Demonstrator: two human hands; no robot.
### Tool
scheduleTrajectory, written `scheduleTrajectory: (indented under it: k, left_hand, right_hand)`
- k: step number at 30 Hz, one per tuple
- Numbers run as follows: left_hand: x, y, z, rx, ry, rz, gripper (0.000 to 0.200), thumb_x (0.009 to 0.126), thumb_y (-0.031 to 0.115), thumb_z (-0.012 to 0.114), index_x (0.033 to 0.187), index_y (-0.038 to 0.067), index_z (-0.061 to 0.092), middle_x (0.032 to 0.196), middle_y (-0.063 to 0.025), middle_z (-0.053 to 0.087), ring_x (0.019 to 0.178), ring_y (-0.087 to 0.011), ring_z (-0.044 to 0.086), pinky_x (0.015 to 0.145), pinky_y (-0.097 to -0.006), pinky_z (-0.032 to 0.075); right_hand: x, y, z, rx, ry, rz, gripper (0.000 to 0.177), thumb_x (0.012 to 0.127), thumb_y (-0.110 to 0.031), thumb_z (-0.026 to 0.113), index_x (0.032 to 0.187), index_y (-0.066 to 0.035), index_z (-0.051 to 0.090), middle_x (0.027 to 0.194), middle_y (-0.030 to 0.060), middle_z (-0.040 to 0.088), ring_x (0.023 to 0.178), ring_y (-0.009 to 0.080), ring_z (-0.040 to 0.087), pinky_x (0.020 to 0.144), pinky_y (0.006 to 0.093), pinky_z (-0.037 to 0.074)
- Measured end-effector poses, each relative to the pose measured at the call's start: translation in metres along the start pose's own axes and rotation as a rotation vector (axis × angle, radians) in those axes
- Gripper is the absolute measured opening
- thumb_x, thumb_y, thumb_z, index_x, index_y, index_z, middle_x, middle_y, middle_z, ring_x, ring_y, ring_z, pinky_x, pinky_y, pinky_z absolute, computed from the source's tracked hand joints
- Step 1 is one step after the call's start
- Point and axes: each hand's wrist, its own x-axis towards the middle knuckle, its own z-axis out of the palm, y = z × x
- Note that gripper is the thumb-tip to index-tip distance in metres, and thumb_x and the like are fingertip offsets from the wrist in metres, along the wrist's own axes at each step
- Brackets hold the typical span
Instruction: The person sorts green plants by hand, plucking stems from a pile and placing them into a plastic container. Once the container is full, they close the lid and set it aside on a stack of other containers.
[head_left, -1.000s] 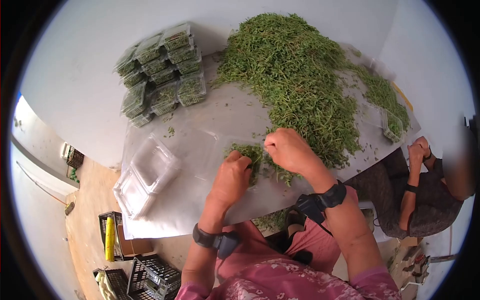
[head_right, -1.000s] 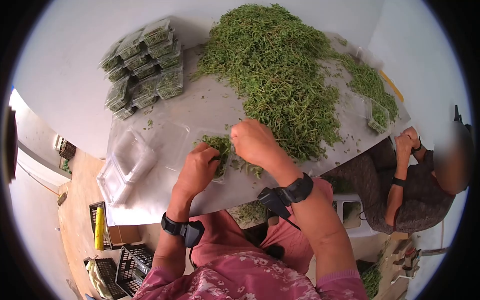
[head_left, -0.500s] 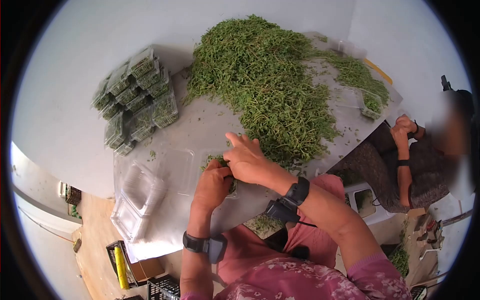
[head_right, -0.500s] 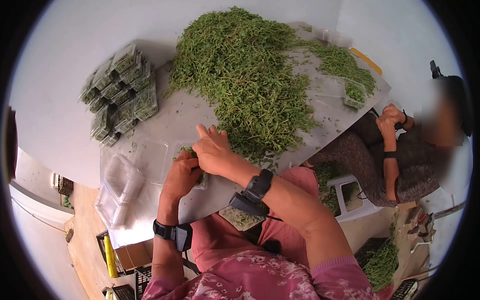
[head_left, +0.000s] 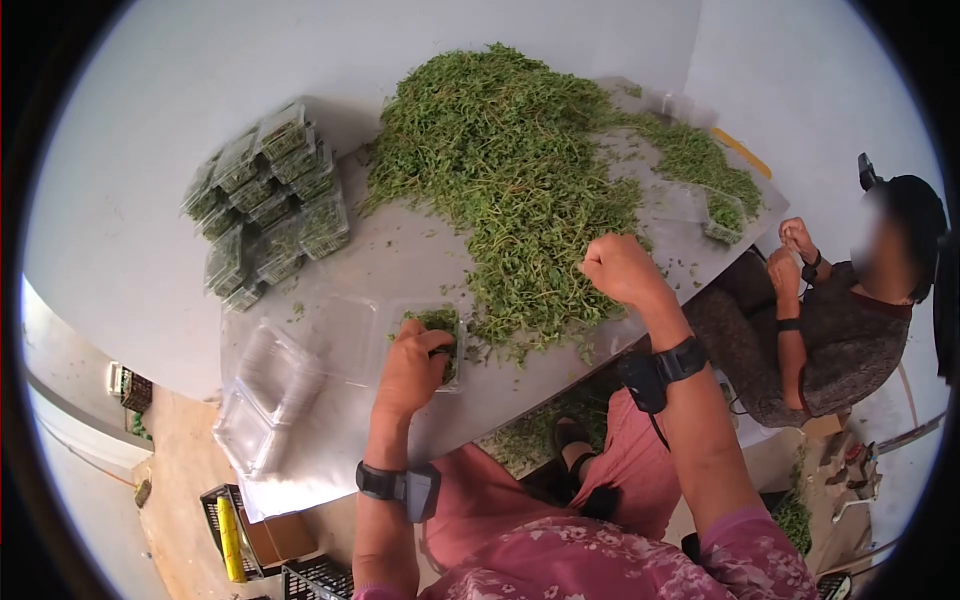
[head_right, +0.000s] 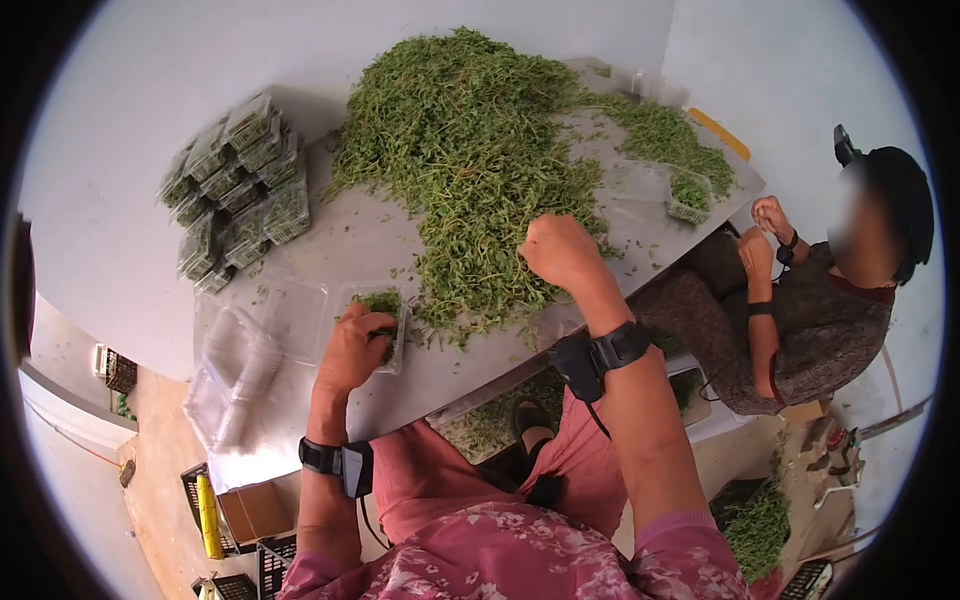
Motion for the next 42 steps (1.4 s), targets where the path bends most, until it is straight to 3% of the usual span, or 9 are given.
scheduleTrajectory:
  k: [3, 6, 9, 12, 18, 24, 30, 36, 42]
  left_hand:
    - [0.0, 0.004, -0.001, -0.032, 0.0, -0.083, 0.026, 0.073, 0.0, 0.066, 0.097, 0.008, 0.071, 0.094, -0.0159, 0.057, 0.09, -0.0335, 0.059, 0.081, -0.0391, 0.05]
    - [-0.001, 0.004, 0.002, -0.007, 0.028, -0.072, 0.027, 0.073, -0.001, 0.066, 0.098, 0.008, 0.07, 0.095, -0.0159, 0.058, 0.09, -0.0336, 0.06, 0.081, -0.0386, 0.05]
    - [-0.002, 0.011, -0.001, 0.008, 0.07, -0.072, 0.026, 0.073, 0.0, 0.065, 0.099, 0.005, 0.069, 0.094, -0.0159, 0.058, 0.089, -0.0339, 0.06, 0.08, -0.039, 0.049]
    - [-0.003, 0.009, -0.004, -0.031, 0.083, -0.012, 0.024, 0.074, 0.0, 0.065, 0.098, 0.002, 0.068, 0.092, -0.0158, 0.059, 0.085, -0.0332, 0.061, 0.077, -0.0382, 0.05]
    - [-0.008, 0.022, -0.015, -0.089, 0.188, -0.014, 0.019, 0.078, -0.001, 0.065, 0.097, 0.001, 0.067, 0.088, -0.015, 0.06, 0.074, -0.0267, 0.061, 0.068, -0.0326, 0.049]
    - [-0.003, 0.049, -0.018, -0.177, 0.316, 0.028, 0.015, 0.081, -0.002, 0.066, 0.096, 0.001, 0.067, 0.086, -0.0116, 0.061, 0.069, -0.0188, 0.06, 0.063, -0.0277, 0.049]
    - [0.012, 0.054, 0.006, -0.586, 0.058, -0.121, 0.019, 0.094, 0.011, 0.059, 0.107, -0.002, 0.063, 0.098, -0.0055, 0.065, 0.081, -0.0122, 0.062, 0.07, -0.0255, 0.049]
    - [0.024, 0.075, 0.012, -0.952, -0.12, -0.261, 0.044, 0.101, 0.033, 0.047, 0.122, -0.005, 0.053, 0.108, -0.0118, 0.064, 0.086, -0.0171, 0.064, 0.074, -0.0276, 0.051]
    - [0.03, 0.07, 0.026, -1.498, -0.13, -0.336, 0.056, 0.101, 0.048, 0.038, 0.122, -0.002, 0.051, 0.113, -0.0138, 0.061, 0.097, -0.0215, 0.062, 0.085, -0.0355, 0.05]
  right_hand:
    - [-0.009, 0.0, 0.003, 0.045, -0.018, -0.055, 0.035, 0.079, -0.02, 0.07, 0.06, 0.003, 0.053, 0.053, 0.0198, 0.044, 0.045, 0.0322, 0.045, 0.049, 0.0439, 0.038]
    - [-0.018, -0.012, 0.008, -0.114, -0.111, -0.01, 0.027, 0.079, -0.025, 0.073, 0.078, 0.001, 0.066, 0.078, 0.0229, 0.065, 0.071, 0.0395, 0.065, 0.061, 0.05, 0.051]
    - [-0.018, -0.013, 0.027, -0.166, -0.071, -0.022, 0.026, 0.078, -0.021, 0.071, 0.085, 0.003, 0.066, 0.085, 0.0225, 0.067, 0.077, 0.0407, 0.066, 0.064, 0.0505, 0.054]
    - [-0.005, -0.005, 0.041, -0.112, -0.047, 0.011, 0.019, 0.078, -0.016, 0.067, 0.081, 0.003, 0.065, 0.077, 0.0203, 0.066, 0.07, 0.0394, 0.064, 0.06, 0.0486, 0.051]
    - [0.007, 0.002, 0.034, 0.308, 0.069, -0.126, 0.016, 0.077, -0.013, 0.067, 0.073, 0.0, 0.059, 0.061, 0.0112, 0.059, 0.049, 0.0253, 0.05, 0.049, 0.0421, 0.04]
    - [0.005, -0.015, 0.015, 0.705, 0.037, -0.153, 0.02, 0.082, -0.012, 0.067, 0.07, 0.0, 0.056, 0.059, 0.0031, 0.054, 0.051, 0.0118, 0.049, 0.046, 0.035, 0.037]
    - [-0.001, -0.035, -0.005, 1.252, -0.221, -0.1, 0.011, 0.086, -0.008, 0.062, 0.079, -0.001, 0.058, 0.065, -0.0011, 0.053, 0.052, 0.0064, 0.046, 0.046, 0.0235, 0.035]
    - [0.004, -0.055, 0.009, 1.562, -0.372, -0.121, 0.005, 0.087, -0.008, 0.06, 0.085, -0.004, 0.056, 0.071, -0.0015, 0.055, 0.057, 0.0047, 0.049, 0.049, 0.0211, 0.038]
    - [-0.004, -0.086, 0.011, 1.142, -0.268, -0.236, 0.01, 0.088, -0.008, 0.059, 0.082, -0.001, 0.058, 0.069, -0.0003, 0.057, 0.056, 0.0052, 0.052, 0.049, 0.0222, 0.043]
